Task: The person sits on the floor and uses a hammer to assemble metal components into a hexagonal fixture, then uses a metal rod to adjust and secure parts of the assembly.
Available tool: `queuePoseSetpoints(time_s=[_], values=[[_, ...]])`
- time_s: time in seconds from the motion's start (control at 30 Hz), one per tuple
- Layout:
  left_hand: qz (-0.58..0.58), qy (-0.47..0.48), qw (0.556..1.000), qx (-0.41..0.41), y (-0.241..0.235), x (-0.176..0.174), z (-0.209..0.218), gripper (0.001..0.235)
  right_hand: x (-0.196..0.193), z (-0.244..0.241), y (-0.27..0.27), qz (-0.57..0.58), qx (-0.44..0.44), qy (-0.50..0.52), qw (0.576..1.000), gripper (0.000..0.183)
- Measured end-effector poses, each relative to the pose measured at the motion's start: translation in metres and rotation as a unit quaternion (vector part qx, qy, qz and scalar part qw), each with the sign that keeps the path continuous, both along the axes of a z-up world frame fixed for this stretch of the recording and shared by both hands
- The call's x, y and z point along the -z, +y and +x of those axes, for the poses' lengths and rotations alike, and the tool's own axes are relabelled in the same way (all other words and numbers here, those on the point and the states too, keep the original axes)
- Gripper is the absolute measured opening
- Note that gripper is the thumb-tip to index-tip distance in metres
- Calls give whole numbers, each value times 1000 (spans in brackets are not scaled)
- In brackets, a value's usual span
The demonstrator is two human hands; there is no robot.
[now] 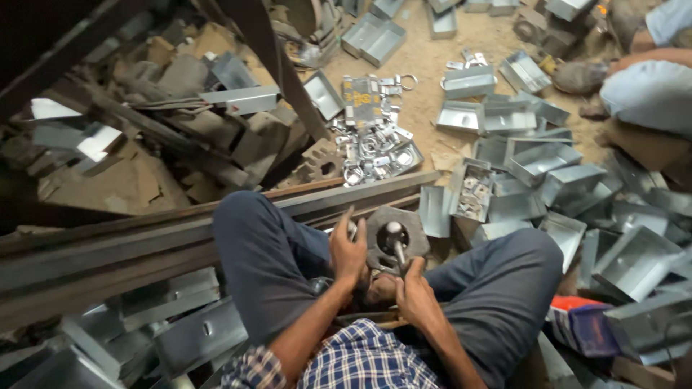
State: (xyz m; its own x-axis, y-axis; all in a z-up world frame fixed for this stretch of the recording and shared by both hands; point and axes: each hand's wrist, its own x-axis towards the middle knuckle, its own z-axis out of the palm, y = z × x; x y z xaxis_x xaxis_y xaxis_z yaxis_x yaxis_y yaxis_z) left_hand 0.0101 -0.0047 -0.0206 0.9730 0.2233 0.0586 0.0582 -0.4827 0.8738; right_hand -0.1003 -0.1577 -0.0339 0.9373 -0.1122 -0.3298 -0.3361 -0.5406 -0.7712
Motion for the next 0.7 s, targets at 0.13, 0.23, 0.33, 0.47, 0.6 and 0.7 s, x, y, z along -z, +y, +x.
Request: queuePoseSetpoints(time_s=[0.13, 0.23, 0.33, 0.47, 0.6, 0.7], values=[[61, -121, 983, 122, -39, -13, 33, 47, 29, -3, -7, 52, 3, -45, 998, 45], [92, -85, 981, 150, -60, -8, 35, 44, 39, -1, -21, 62, 17, -14, 998, 70], [137, -46, 978, 150, -69, 0, 35, 37, 57, 7, -60, 298, 143, 214, 919, 39], [170, -61, 972, 150, -72, 6, 39, 36, 109, 37, -116, 345, 305, 8, 888, 31], [214, 44, 963, 161, -78, 3, 44, 23, 176, 98, -132, 215, 332, -1, 919, 25], [179, -53, 969, 160, -85, 1, 44, 28, 217, 129, -135, 117, 338, 21, 933, 25]])
